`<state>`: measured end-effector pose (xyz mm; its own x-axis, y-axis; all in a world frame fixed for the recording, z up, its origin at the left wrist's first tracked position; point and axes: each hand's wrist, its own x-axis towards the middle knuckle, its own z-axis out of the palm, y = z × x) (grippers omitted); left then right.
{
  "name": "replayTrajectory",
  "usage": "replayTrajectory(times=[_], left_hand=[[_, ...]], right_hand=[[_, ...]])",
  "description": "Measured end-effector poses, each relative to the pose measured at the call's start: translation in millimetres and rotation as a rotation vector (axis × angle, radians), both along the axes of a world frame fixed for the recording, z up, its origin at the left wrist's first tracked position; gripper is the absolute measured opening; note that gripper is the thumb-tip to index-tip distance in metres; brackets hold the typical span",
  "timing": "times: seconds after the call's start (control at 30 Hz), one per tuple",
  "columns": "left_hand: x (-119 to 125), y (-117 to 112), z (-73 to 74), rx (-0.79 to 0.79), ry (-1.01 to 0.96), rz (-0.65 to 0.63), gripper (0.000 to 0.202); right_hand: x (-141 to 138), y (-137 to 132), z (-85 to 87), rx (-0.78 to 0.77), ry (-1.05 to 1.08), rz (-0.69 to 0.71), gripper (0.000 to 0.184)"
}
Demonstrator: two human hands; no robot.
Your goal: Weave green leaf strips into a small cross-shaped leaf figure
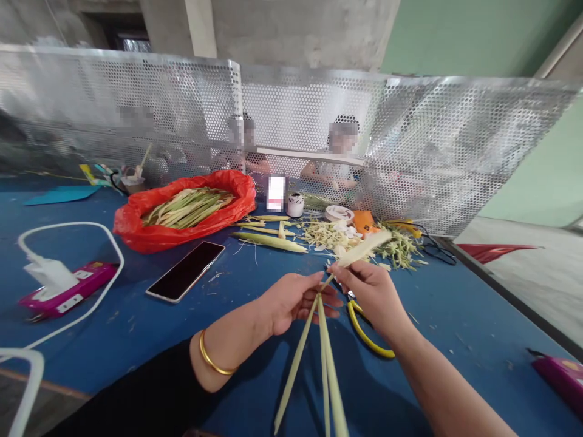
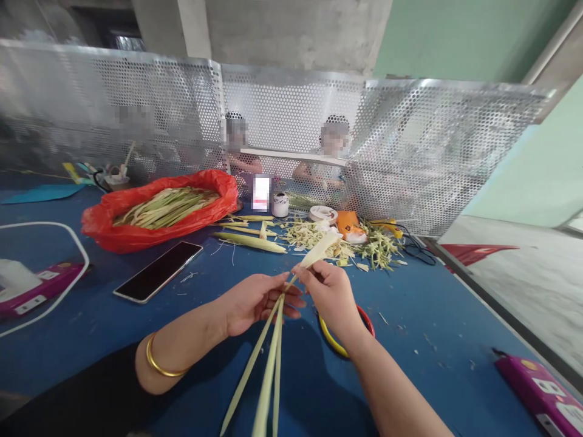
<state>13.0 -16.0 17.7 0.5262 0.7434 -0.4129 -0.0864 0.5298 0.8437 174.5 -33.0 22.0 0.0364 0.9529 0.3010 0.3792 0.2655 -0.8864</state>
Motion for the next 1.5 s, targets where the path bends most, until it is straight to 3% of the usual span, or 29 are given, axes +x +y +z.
replayTrajectory(times=[0.13, 0.2, 0.27, 0.37, 0.4, 0.47, 0.53, 0.63, 0.7, 0.8, 0.87, 1.0, 1.13, 1.23, 1.33, 1.43, 1.5], left_hand=[[0, -4, 2.5, -0.013, 0.002, -0.118, 0.026], [1, -4, 3.3, -0.038, -0.01, -0.116, 0.02], [0, -3, 3.3, -0.059, -0.034, -0.025, 0.018], [-1, 3, 2.3, -0.084, -0.07, 0.2, 0.015], [-2, 6, 1.8, -0.089, -0.075, 0.261, 0.015], [-3, 9, 0.7, -0.081, -0.088, 0.344, 0.014], [-3, 11, -0.2, -0.062, -0.108, 0.375, 0.013], [-2, 10, -0.3, -0.058, -0.11, 0.329, 0.013], [-1, 7, 0.8, -0.079, -0.097, 0.268, 0.017], [0, 3, 2.9, -0.1, -0.103, 0.167, 0.03], [-1, 2, 3.9, -0.099, -0.11, 0.126, 0.039], [-2, 1, 5.3, -0.08, -0.119, 0.098, 0.049], [-2, -1, 7.0, -0.033, -0.101, 0.084, 0.041], [-1, -5, 8.1, 0.071, -0.042, 0.053, 0.027], [1, -9, 7.7, 0.128, 0.031, -0.024, 0.026], [4, -11, 6.2, 0.117, 0.065, -0.094, 0.028], [4, -11, 5.5, 0.089, 0.027, -0.092, 0.029]], right_hand=[[2, 10, -9.0, -0.123, 0.091, -0.033, 0.034], [3, 13, -12.6, -0.148, 0.072, -0.04, 0.036], [3, 13, -13.0, -0.121, 0.042, -0.106, 0.032], [2, 4, -5.7, 0.094, -0.167, -0.154, 0.013], [0, -1, -2.1, 0.21, -0.288, -0.081, 0.007], [-5, -11, 4.3, 0.292, -0.415, 0.287, 0.021], [-11, -19, 7.5, 0.361, -0.46, 0.48, 0.032], [-13, -22, 7.0, 0.377, -0.359, 0.471, 0.021], [-10, -18, 5.6, 0.324, -0.182, 0.312, 0.015], [-2, -8, 3.9, 0.171, 0.11, 0.008, 0.023], [2, 0, 2.1, 0.053, 0.277, -0.085, 0.027], [7, 9, -3.7, -0.106, 0.513, -0.05, 0.032], [8, 9, -5.9, -0.108, 0.559, -0.051, 0.031], [6, 4, -2.2, -0.032, 0.494, -0.029, 0.026], [3, -1, 3.1, 0.048, 0.367, 0.033, 0.024], [0, -4, 5.4, 0.015, 0.226, 0.147, 0.021], [-1, -4, 4.6, -0.016, 0.164, 0.209, 0.03]])
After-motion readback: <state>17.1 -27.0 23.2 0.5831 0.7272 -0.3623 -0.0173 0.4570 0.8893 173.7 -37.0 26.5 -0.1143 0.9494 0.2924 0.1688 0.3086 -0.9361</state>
